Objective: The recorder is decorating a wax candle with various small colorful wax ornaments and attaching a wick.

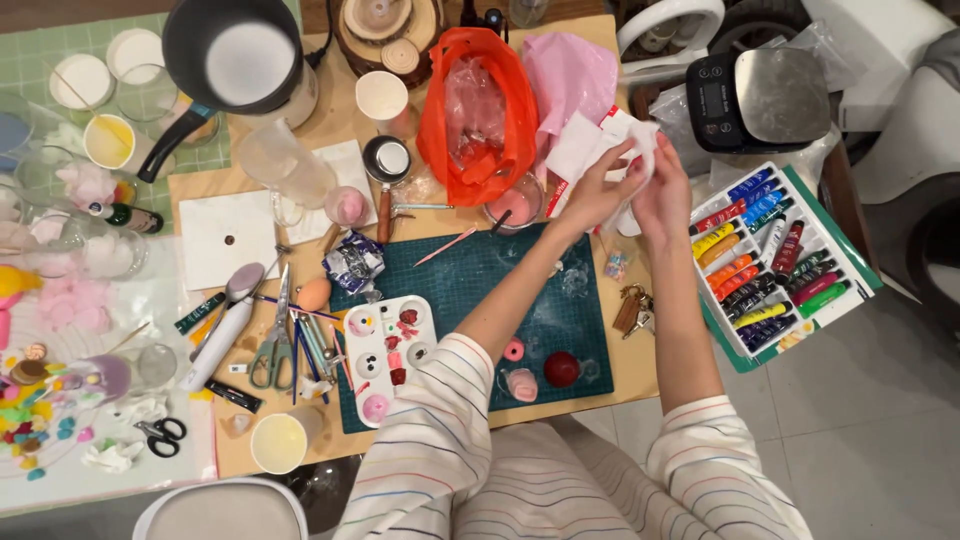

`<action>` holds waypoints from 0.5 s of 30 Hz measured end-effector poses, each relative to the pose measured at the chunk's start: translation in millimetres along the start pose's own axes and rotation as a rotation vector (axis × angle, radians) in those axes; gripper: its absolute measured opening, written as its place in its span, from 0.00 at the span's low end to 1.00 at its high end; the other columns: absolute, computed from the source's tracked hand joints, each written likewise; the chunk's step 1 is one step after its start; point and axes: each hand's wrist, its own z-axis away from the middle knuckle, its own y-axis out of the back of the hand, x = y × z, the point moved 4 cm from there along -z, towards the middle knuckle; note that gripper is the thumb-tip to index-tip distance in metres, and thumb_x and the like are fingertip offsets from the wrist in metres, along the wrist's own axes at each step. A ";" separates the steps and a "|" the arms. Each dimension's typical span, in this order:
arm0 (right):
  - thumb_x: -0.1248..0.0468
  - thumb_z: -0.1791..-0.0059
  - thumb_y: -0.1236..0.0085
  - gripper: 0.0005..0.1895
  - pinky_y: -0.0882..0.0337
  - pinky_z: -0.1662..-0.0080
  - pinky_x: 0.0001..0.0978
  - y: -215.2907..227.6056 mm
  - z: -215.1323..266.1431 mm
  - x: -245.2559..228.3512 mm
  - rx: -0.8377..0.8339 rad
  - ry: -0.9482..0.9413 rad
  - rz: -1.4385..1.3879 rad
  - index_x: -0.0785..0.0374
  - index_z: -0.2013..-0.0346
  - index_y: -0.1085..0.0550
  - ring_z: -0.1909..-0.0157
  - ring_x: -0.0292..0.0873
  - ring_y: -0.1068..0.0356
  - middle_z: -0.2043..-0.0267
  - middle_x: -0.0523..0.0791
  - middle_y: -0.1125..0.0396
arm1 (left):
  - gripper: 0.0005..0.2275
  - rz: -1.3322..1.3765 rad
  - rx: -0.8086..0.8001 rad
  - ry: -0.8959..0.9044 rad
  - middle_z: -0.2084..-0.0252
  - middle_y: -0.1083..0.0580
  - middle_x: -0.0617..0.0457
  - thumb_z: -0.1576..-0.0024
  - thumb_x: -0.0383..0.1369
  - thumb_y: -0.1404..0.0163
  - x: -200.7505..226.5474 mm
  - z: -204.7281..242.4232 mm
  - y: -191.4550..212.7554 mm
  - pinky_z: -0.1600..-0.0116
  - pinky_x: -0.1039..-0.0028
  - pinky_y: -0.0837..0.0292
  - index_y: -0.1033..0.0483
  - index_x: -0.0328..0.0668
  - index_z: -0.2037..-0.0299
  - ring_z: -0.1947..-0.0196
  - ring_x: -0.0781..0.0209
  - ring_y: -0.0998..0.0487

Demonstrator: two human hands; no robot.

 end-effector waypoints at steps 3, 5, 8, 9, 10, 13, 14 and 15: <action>0.64 0.43 0.53 0.17 0.28 0.41 0.39 -105.3 47.1 -15.8 -0.040 0.049 -0.186 0.66 0.39 0.32 0.45 0.47 0.31 0.42 0.50 0.33 | 0.22 -0.063 0.136 -0.300 0.48 0.21 0.46 0.45 0.31 0.43 24.3 16.0 0.8 0.51 0.74 0.23 0.27 0.42 0.38 0.50 0.65 0.20; 0.63 0.41 0.55 0.18 0.29 0.41 0.39 -155.7 77.8 -13.1 -0.152 0.131 -0.009 0.67 0.37 0.34 0.43 0.47 0.31 0.41 0.51 0.33 | 0.18 -0.210 0.210 -0.274 0.54 0.19 0.45 0.47 0.31 0.40 66.7 42.3 20.3 0.54 0.74 0.23 0.22 0.40 0.46 0.56 0.64 0.18; 0.64 0.37 0.57 0.19 0.33 0.35 0.39 -209.8 109.9 -2.6 -0.246 0.440 0.555 0.67 0.32 0.36 0.36 0.47 0.34 0.35 0.51 0.35 | 0.09 -0.318 0.384 -0.225 0.64 0.17 0.45 0.44 0.31 0.41 123.1 98.6 64.3 0.59 0.72 0.24 0.17 0.38 0.55 0.65 0.61 0.17; 0.66 0.35 0.57 0.19 0.36 0.31 0.39 -225.6 122.8 5.7 -0.215 0.662 0.939 0.67 0.29 0.38 0.31 0.46 0.37 0.30 0.51 0.38 | 0.07 -0.278 0.478 -0.199 0.67 0.17 0.44 0.39 0.30 0.45 138.0 124.8 85.2 0.61 0.70 0.25 0.16 0.36 0.57 0.68 0.58 0.18; 0.66 0.35 0.57 0.19 0.36 0.31 0.39 -248.1 141.5 13.9 -0.224 0.664 0.932 0.67 0.29 0.38 0.31 0.46 0.37 0.30 0.51 0.38 | 0.07 -0.283 0.486 -0.206 0.67 0.17 0.44 0.39 0.30 0.45 153.1 145.8 98.9 0.61 0.70 0.25 0.16 0.36 0.57 0.68 0.58 0.18; 0.66 0.38 0.56 0.23 0.33 0.35 0.36 -301.3 190.7 53.8 -0.091 0.660 1.214 0.66 0.28 0.42 0.32 0.49 0.33 0.33 0.51 0.35 | 0.07 0.016 0.533 -0.342 0.63 0.20 0.35 0.37 0.26 0.45 184.8 223.2 135.7 0.59 0.64 0.28 0.18 0.29 0.54 0.67 0.41 0.20; 0.65 0.38 0.52 0.25 0.33 0.34 0.37 -310.6 204.5 72.6 -0.115 0.700 1.248 0.66 0.27 0.44 0.31 0.50 0.33 0.32 0.53 0.36 | 0.07 -0.208 0.505 -0.556 0.55 0.22 0.37 0.38 0.25 0.46 192.9 256.4 133.4 0.48 0.65 0.27 0.20 0.28 0.53 0.54 0.43 0.21; 0.64 0.39 0.49 0.28 0.34 0.34 0.38 -319.7 218.9 91.9 -0.138 0.740 1.281 0.67 0.26 0.46 0.30 0.51 0.34 0.31 0.55 0.37 | 0.08 -0.440 0.460 -0.760 0.46 0.23 0.39 0.39 0.24 0.47 198.6 290.5 128.3 0.37 0.65 0.26 0.23 0.28 0.53 0.41 0.45 0.22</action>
